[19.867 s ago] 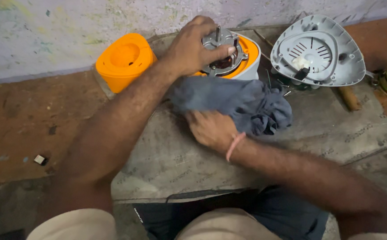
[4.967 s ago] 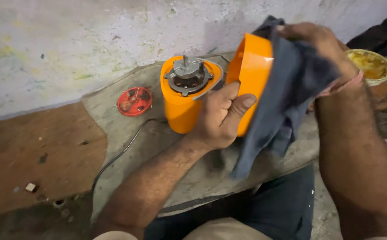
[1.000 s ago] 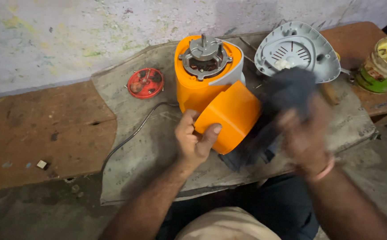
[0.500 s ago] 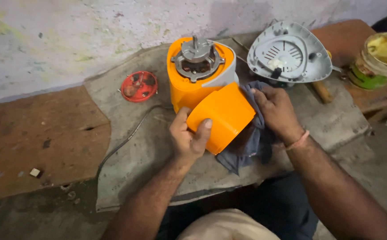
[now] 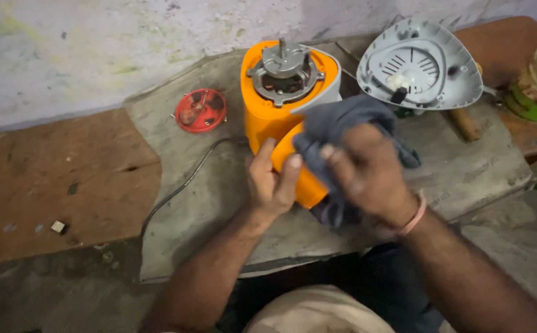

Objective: The person cleans the disassembled orange housing of a blender using a grey cloth, then reassembles the housing components around the motor and uses a screwdriver to secure internal wiring and components.

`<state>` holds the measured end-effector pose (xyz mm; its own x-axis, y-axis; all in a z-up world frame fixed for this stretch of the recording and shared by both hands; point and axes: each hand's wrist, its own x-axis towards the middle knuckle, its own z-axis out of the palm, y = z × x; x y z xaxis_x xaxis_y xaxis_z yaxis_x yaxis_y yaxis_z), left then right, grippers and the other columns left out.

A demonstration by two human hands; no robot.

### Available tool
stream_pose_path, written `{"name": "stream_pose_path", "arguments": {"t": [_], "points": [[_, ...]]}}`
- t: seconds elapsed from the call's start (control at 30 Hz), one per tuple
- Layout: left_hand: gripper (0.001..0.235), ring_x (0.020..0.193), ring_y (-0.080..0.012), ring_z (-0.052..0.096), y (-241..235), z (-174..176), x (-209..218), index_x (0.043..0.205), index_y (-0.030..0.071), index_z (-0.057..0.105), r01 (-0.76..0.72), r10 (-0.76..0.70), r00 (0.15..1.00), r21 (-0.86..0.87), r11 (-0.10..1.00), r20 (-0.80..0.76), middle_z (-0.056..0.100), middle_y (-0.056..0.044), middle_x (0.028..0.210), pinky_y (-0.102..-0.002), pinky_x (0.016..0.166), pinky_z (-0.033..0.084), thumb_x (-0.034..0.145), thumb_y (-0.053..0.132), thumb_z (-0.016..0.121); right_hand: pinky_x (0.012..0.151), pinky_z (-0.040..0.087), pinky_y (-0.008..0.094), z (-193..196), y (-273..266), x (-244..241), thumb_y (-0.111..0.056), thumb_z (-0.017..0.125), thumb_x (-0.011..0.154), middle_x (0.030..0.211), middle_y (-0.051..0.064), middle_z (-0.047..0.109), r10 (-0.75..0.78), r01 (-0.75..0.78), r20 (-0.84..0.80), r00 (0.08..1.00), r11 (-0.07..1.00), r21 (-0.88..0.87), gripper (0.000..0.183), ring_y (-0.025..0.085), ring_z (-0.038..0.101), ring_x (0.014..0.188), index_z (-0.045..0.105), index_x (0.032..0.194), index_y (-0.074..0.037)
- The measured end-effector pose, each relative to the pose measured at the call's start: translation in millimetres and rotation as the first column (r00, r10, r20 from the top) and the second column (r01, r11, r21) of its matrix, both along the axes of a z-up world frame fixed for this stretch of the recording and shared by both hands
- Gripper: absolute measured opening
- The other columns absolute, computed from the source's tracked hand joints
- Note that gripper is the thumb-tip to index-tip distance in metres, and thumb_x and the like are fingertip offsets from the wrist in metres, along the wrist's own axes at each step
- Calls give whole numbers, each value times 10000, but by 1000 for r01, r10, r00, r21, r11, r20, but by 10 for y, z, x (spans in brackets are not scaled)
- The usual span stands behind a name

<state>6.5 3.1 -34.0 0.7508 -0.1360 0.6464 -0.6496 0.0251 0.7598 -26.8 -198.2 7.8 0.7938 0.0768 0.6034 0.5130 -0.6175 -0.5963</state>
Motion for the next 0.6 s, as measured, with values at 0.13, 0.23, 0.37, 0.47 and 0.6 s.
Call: {"name": "stream_pose_path", "arguments": {"t": [0.13,0.23,0.37,0.47,0.6], "points": [[298,721,-234,693,-46,139,60,965,-18,572,-53,53,997,9,999,57,670,-119,817,-343,659,526,1010,271,628,658,435,275,-339,-460,416,-241,612,1051,810,-6,633,95,47,-330,939,915,400,253,49,497,750,701,1065,-5],[318,745,-253,718,-55,159,48,976,-29,580,-70,68,997,36,997,34,678,-129,819,-349,661,535,1000,284,634,637,432,302,-455,-550,494,-252,618,1076,796,15,649,49,145,-439,897,906,397,307,67,511,728,688,972,28],[357,801,-270,746,-35,150,62,1073,-50,613,16,-16,1000,26,1000,23,723,-142,897,-355,720,573,999,299,619,628,443,343,-132,-291,234,-183,629,1047,760,126,611,-137,193,-297,945,967,167,231,178,518,658,681,1090,37],[347,762,-256,762,-40,59,124,1029,-49,599,4,-6,1000,84,996,22,726,-132,840,-346,688,575,989,294,636,783,487,456,150,111,-121,-82,656,964,994,226,646,-74,85,128,989,993,-85,196,415,619,909,668,1125,30],[427,794,-247,734,-27,6,228,1139,-100,560,40,-46,987,36,999,155,711,-146,910,-351,724,572,987,299,578,759,482,488,321,266,-236,-104,693,839,936,203,643,64,-18,188,980,971,-238,181,421,607,862,674,996,-17]]}}
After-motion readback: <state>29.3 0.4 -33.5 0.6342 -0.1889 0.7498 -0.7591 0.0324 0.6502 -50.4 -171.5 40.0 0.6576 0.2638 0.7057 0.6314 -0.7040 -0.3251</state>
